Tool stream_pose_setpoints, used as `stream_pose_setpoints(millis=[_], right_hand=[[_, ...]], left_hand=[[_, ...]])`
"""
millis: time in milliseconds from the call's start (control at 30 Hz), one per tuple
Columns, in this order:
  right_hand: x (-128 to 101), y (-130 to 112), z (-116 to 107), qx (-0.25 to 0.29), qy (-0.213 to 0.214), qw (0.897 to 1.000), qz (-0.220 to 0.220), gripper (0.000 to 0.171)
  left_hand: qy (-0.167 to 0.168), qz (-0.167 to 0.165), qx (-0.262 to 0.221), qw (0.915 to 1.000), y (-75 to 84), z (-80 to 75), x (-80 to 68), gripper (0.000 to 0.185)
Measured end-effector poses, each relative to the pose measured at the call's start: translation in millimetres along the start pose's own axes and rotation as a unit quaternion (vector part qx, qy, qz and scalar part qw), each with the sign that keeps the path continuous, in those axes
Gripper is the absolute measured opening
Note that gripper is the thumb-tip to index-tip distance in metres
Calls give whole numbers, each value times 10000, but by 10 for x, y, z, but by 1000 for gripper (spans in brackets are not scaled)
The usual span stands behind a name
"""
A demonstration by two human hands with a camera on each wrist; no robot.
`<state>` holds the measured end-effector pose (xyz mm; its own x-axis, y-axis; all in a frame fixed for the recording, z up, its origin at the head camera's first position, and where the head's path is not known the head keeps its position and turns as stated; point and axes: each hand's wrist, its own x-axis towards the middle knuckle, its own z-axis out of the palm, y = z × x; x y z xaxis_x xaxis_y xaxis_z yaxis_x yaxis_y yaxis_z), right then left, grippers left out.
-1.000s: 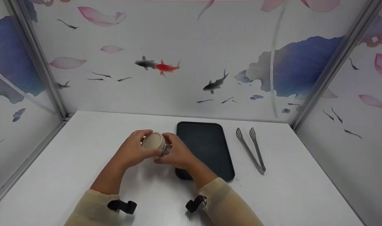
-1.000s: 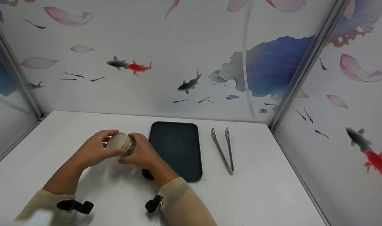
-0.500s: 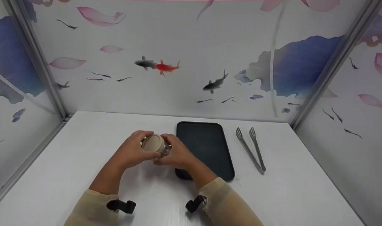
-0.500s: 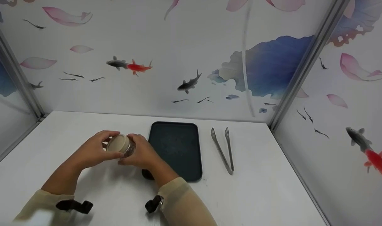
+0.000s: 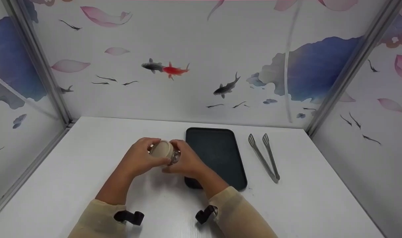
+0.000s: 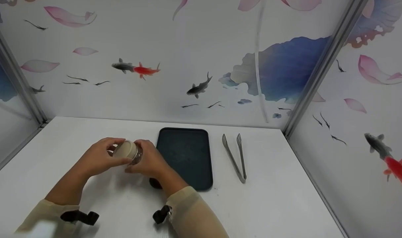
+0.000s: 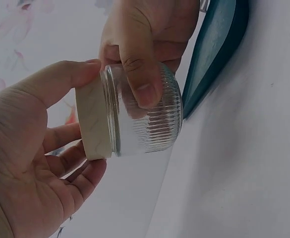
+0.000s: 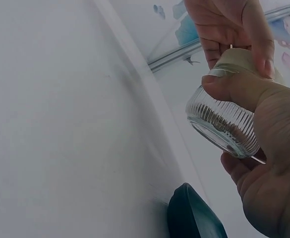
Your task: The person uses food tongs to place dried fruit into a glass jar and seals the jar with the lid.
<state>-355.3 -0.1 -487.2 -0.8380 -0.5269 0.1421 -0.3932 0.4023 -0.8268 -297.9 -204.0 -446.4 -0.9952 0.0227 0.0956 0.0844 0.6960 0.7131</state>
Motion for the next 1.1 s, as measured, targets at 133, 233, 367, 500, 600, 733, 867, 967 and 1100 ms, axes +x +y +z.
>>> stream_pose_setpoints(millis=[133,233,367,500,600,733,867,967,1100], right_hand=[[6,-18,3,-31,-4,9999,104,94],[11,-8,1,-3,-18,9999,117,92],[18,19,-22,102,-130,9999,11,91],[23,49,-46,244,-336,9990,-140,91],[24,63,-54,322,-440,9983,-187,93],[27,63,-54,366,-378,9984,-202,92],[33,32,-41,389,-168,9991,-41,91],[31,3,-30,369,-69,9992,125,93],[26,-16,-14,315,-92,9993,161,92]], left_hand=[[-5,-98,-16,10000,18,11,-5,87],[-67,17,-55,10000,15,5,-9,87],[-270,193,-95,9994,9,-28,-18,87],[-550,408,-182,9975,-1,-57,-18,87],[-717,575,-342,9952,-2,-55,-12,88],[-766,543,-474,9945,7,-21,-1,95],[-448,82,-316,9985,47,3,-6,101],[-162,-307,-40,9994,83,11,-13,109],[-72,-473,298,9984,134,28,-30,112]])
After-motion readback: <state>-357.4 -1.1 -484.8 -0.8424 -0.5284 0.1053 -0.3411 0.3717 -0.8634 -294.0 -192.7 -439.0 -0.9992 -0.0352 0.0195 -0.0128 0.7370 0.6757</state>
